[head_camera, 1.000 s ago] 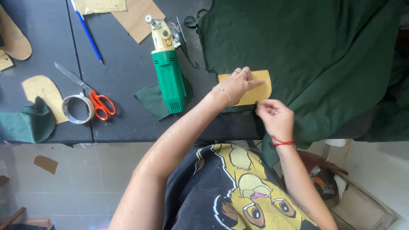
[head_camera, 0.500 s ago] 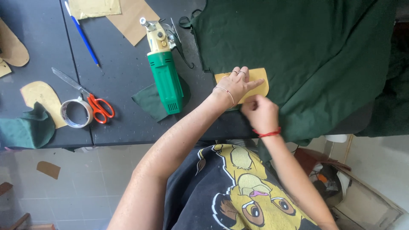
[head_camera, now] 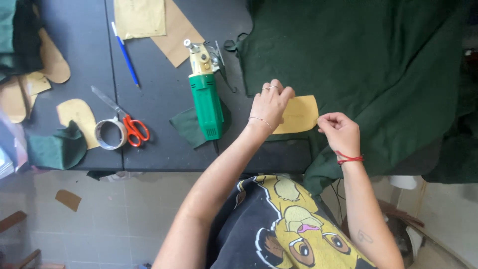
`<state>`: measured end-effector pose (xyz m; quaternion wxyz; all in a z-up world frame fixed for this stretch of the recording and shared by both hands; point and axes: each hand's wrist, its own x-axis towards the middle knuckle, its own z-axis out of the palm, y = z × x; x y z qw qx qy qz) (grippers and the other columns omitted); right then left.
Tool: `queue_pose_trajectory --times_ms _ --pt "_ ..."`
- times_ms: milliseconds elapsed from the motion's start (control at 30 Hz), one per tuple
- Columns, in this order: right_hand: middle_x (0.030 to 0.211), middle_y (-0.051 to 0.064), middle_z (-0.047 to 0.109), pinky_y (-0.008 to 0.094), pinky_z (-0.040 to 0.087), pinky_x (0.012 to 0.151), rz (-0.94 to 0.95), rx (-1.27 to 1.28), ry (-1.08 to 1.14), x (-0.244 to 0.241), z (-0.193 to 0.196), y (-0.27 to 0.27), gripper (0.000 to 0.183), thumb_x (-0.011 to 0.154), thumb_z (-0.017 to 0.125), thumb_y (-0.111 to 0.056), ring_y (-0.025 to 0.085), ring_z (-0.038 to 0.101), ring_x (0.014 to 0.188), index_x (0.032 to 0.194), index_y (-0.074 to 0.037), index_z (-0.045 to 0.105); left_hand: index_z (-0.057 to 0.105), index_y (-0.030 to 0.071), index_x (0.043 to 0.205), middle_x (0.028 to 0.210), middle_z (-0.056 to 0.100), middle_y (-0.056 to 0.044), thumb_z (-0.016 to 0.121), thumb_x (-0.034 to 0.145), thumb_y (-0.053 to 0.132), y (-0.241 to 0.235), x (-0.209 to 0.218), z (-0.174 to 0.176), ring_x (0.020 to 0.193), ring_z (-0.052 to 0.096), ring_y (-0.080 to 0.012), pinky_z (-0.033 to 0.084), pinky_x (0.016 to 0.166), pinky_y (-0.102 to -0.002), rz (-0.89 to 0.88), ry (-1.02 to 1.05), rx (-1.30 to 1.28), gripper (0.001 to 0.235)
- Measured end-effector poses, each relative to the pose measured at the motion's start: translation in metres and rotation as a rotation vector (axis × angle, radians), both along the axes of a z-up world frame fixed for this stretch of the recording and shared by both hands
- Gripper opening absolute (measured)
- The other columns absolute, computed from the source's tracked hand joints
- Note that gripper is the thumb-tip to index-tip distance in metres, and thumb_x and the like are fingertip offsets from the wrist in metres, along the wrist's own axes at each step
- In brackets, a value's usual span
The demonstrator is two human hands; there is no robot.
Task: The person is cutting out specific shapes from green fabric using paper patterns as guides, employing both a rotary cutter and scissors.
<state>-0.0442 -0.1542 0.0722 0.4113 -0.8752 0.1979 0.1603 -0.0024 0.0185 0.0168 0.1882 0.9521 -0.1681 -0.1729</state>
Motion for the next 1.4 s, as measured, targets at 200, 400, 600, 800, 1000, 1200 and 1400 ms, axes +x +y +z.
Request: queue_pose_trajectory --times_ms 200,400,600,800,1000,1200,1400 --pt "0.079 0.017 0.06 0.027 0.051 0.059 -0.078 0.202 -0.02 0.004 -0.012 0.004 0.022 0.075 0.066 -0.013 0.017 0.06 0.063 0.092 -0.001 0.061 0.034 0.022 0.101 0.083 0.055 -0.001 0.086 0.041 0.03 0.009 -0.009 -0.006 0.076 0.059 -0.0211 0.051 0.064 -0.039 0.173 -0.052 0.09 0.08" --pt "0.084 0.002 0.061 0.016 0.043 0.059 0.106 0.238 -0.098 0.013 0.021 0.036 0.009 0.083 0.062 -0.01 0.005 0.051 0.068 0.092 -0.008 0.061 0.052 0.011 0.093 0.088 0.06 -0.002 0.051 0.082 0.03 0.103 -0.042 0.071 0.078 0.059 -0.0247 0.043 0.062 -0.037 0.626 -0.381 -0.537 0.022" --pt "0.086 0.003 0.059 0.015 0.043 0.061 0.189 0.303 -0.103 0.013 0.041 0.071 0.006 0.088 0.059 -0.007 0.006 0.054 0.073 0.093 -0.006 0.059 0.053 0.006 0.104 0.099 0.061 -0.01 0.053 0.081 0.023 0.238 -0.079 0.051 0.091 0.059 -0.0215 0.044 0.078 -0.03 1.216 -0.449 -0.512 0.029" --pt "0.084 0.007 0.058 0.018 0.043 0.061 0.305 0.262 -0.129 0.015 0.04 0.085 0.006 0.089 0.06 -0.005 0.009 0.054 0.074 0.094 -0.002 0.058 0.056 0.027 0.089 0.098 0.05 -0.006 0.065 0.074 0.027 0.372 -0.088 0.045 0.089 0.05 -0.0266 0.046 0.067 -0.037 1.409 -0.337 0.272 0.017" --pt "0.092 0.012 0.058 0.03 0.048 0.07 0.308 0.064 -0.089 0.012 0.056 0.093 0.009 0.092 0.058 -0.004 0.019 0.056 0.08 0.1 0.001 0.058 0.043 0.022 0.095 0.11 0.053 -0.003 0.083 0.053 0.039 0.443 -0.093 0.024 0.107 0.047 -0.0207 0.032 0.09 -0.038 1.701 0.222 0.198 0.061" --pt "0.081 0.007 0.06 0.012 0.045 0.058 -0.094 0.424 -0.08 0.018 0.016 0.05 0.014 0.08 0.057 -0.001 0.008 0.056 0.065 0.093 -0.005 0.055 0.063 0.042 0.073 0.095 0.054 0.002 0.07 0.062 0.045 0.424 -0.07 0.042 0.097 0.049 -0.0231 0.036 0.081 -0.041 1.471 0.255 0.402 0.013" --pt "0.07 0.011 0.054 0.018 0.041 0.053 -0.426 0.739 -0.122 0.028 0.034 0.009 0.01 0.071 0.047 0.002 0.015 0.052 0.059 0.077 -0.002 0.053 0.062 0.03 0.08 0.079 0.061 0.005 0.065 0.068 0.03 0.45 -0.088 -0.013 0.081 0.057 -0.0223 0.032 0.066 -0.046 1.238 0.038 0.331 0.012"
